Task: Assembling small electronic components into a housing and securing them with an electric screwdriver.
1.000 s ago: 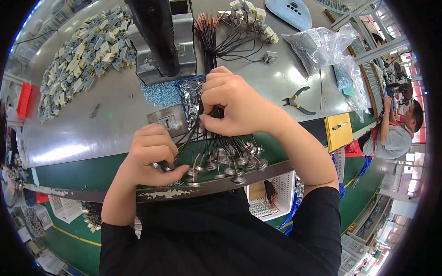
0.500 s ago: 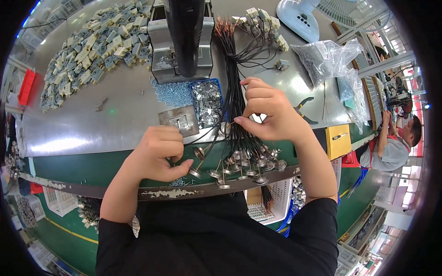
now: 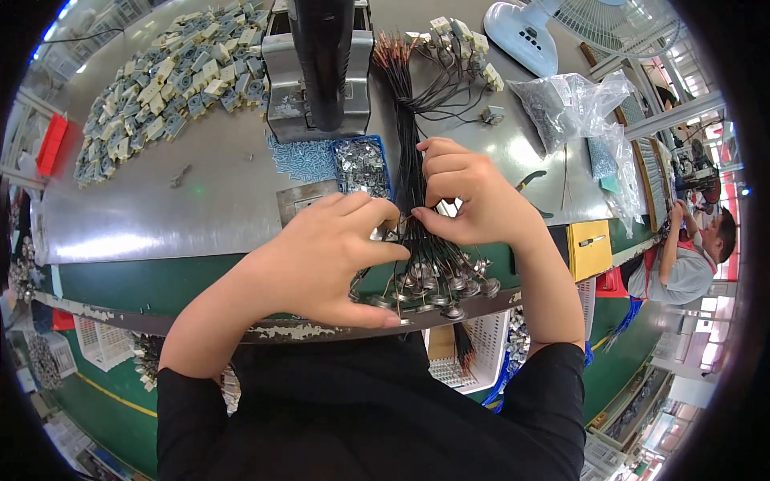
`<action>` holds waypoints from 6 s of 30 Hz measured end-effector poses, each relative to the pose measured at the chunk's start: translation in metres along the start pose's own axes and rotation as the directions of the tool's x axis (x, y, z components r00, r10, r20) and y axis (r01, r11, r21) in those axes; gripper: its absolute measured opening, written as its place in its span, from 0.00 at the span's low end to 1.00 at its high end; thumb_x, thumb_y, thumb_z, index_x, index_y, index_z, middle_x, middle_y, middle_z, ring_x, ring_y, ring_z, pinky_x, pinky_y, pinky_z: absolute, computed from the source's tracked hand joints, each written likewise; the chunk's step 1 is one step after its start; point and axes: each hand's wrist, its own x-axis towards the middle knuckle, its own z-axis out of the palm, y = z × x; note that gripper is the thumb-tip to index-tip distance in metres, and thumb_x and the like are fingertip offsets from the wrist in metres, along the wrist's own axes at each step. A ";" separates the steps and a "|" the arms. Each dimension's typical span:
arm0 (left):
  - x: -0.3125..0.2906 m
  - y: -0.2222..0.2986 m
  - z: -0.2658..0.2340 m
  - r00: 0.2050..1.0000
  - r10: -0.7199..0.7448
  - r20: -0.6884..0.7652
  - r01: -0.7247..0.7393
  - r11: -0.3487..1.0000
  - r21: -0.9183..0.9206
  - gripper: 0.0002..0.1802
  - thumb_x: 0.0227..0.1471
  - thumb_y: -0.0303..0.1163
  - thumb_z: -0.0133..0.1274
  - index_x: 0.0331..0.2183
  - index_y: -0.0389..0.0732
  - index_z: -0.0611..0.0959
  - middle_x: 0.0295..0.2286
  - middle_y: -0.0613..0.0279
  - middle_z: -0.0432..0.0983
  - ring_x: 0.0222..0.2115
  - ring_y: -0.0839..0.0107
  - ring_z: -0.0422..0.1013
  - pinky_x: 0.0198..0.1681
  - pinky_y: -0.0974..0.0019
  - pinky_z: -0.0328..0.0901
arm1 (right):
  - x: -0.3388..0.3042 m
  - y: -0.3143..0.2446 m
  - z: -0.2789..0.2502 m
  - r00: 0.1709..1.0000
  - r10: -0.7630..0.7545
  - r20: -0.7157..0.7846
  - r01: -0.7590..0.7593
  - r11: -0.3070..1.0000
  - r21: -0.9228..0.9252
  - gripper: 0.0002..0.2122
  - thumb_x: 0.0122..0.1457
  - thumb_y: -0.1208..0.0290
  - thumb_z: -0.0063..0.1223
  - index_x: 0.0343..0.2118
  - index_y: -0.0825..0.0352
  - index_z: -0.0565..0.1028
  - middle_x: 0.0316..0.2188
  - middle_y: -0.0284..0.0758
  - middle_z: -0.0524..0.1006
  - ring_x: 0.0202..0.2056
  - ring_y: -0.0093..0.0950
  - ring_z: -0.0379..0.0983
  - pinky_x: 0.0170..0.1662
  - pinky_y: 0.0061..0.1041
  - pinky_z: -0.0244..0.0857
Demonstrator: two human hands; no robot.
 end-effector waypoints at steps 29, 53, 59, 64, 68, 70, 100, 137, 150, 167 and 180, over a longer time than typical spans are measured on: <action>-0.022 -0.020 -0.014 0.849 -0.526 -0.049 0.023 0.130 -0.991 0.25 0.64 0.35 0.63 0.56 0.33 0.76 0.45 0.48 0.80 0.41 0.64 0.80 0.44 0.65 0.77 | 0.049 -0.015 0.015 0.974 0.110 -0.196 -0.101 0.993 0.059 0.02 0.59 0.83 0.62 0.34 0.70 0.80 0.31 0.37 0.83 0.32 0.30 0.82 0.51 0.37 0.78; -0.066 -0.059 -0.030 0.779 -0.624 -0.059 0.000 0.094 -0.996 0.10 0.60 0.24 0.65 0.39 0.36 0.78 0.31 0.66 0.77 0.26 0.81 0.70 0.30 0.75 0.64 | 0.103 -0.005 0.059 0.999 0.047 0.026 -0.053 0.962 0.268 0.07 0.54 0.78 0.70 0.37 0.69 0.86 0.20 0.37 0.78 0.19 0.33 0.73 0.24 0.30 0.63; -0.064 -0.068 -0.024 0.705 -0.563 -0.431 0.218 0.751 -0.623 0.16 0.65 0.24 0.60 0.51 0.29 0.80 0.36 0.54 0.83 0.35 0.68 0.81 0.42 0.66 0.75 | 0.105 -0.007 0.067 0.983 -0.083 -0.164 0.086 0.996 0.010 0.06 0.53 0.80 0.68 0.35 0.68 0.86 0.19 0.35 0.76 0.18 0.31 0.71 0.22 0.30 0.61; -0.062 -0.058 -0.020 0.692 -0.711 -0.127 0.209 0.365 -0.907 0.19 0.67 0.30 0.58 0.52 0.25 0.80 0.38 0.47 0.84 0.39 0.59 0.84 0.46 0.57 0.79 | 0.103 -0.003 0.058 0.991 -0.067 -0.114 0.087 0.981 0.176 0.07 0.49 0.80 0.69 0.33 0.68 0.86 0.19 0.35 0.77 0.18 0.31 0.70 0.21 0.30 0.60; -0.057 -0.054 -0.017 0.824 -0.566 0.025 0.121 0.133 -0.984 0.22 0.69 0.35 0.57 0.52 0.24 0.79 0.38 0.44 0.84 0.40 0.56 0.84 0.46 0.55 0.80 | 0.096 0.002 0.052 0.995 -0.019 -0.101 0.055 0.930 0.364 0.06 0.49 0.78 0.69 0.31 0.68 0.86 0.18 0.34 0.76 0.18 0.28 0.69 0.21 0.28 0.56; -0.056 -0.052 -0.014 0.839 -0.544 0.027 0.094 0.096 -0.991 0.23 0.69 0.36 0.56 0.52 0.24 0.79 0.38 0.43 0.84 0.40 0.56 0.84 0.46 0.54 0.80 | 0.094 0.003 0.050 0.996 -0.007 -0.085 0.040 0.921 0.387 0.06 0.49 0.76 0.69 0.31 0.68 0.85 0.18 0.33 0.76 0.18 0.27 0.68 0.21 0.27 0.55; -0.068 -0.065 0.006 0.803 -0.456 -0.384 0.123 0.757 -0.642 0.23 0.40 0.22 0.80 0.32 0.34 0.80 0.30 0.56 0.83 0.31 0.68 0.83 0.35 0.67 0.76 | 0.087 -0.011 0.067 0.961 -0.171 -0.218 0.185 0.981 0.048 0.08 0.44 0.79 0.75 0.23 0.64 0.82 0.15 0.31 0.73 0.16 0.28 0.70 0.20 0.26 0.57; -0.060 -0.055 0.006 0.849 -0.521 0.092 -0.046 -0.245 -0.968 0.23 0.71 0.45 0.53 0.48 0.31 0.78 0.28 0.58 0.79 0.26 0.70 0.77 0.27 0.67 0.72 | 0.085 -0.015 0.058 0.989 0.150 -0.004 -0.127 0.849 0.514 0.10 0.59 0.80 0.59 0.42 0.73 0.85 0.21 0.34 0.78 0.22 0.19 0.69 0.26 0.22 0.60; -0.038 -0.033 -0.002 0.634 -0.611 -0.474 0.246 0.740 -0.626 0.11 0.60 0.13 0.60 0.45 0.29 0.80 0.36 0.54 0.86 0.38 0.73 0.84 0.41 0.70 0.80 | 0.082 -0.017 0.073 0.978 0.084 -0.189 0.002 0.910 0.415 0.15 0.55 0.81 0.57 0.46 0.74 0.84 0.28 0.38 0.82 0.24 0.22 0.74 0.28 0.21 0.65; -0.057 -0.049 -0.012 0.845 -0.531 0.066 0.223 0.237 -0.946 0.19 0.75 0.41 0.48 0.38 0.34 0.79 0.24 0.58 0.82 0.22 0.71 0.78 0.27 0.71 0.70 | 0.086 -0.008 0.061 0.992 0.120 -0.026 -0.092 0.868 0.489 0.13 0.63 0.81 0.57 0.49 0.72 0.84 0.26 0.40 0.82 0.27 0.25 0.77 0.34 0.28 0.70; -0.046 -0.046 0.005 0.735 -0.642 -0.219 0.171 0.488 -0.856 0.20 0.75 0.41 0.49 0.38 0.32 0.79 0.25 0.60 0.81 0.23 0.75 0.76 0.26 0.72 0.69 | 0.091 -0.008 0.050 0.984 0.152 0.092 -0.177 0.903 0.392 0.17 0.64 0.80 0.58 0.56 0.71 0.82 0.29 0.42 0.83 0.29 0.32 0.80 0.38 0.27 0.71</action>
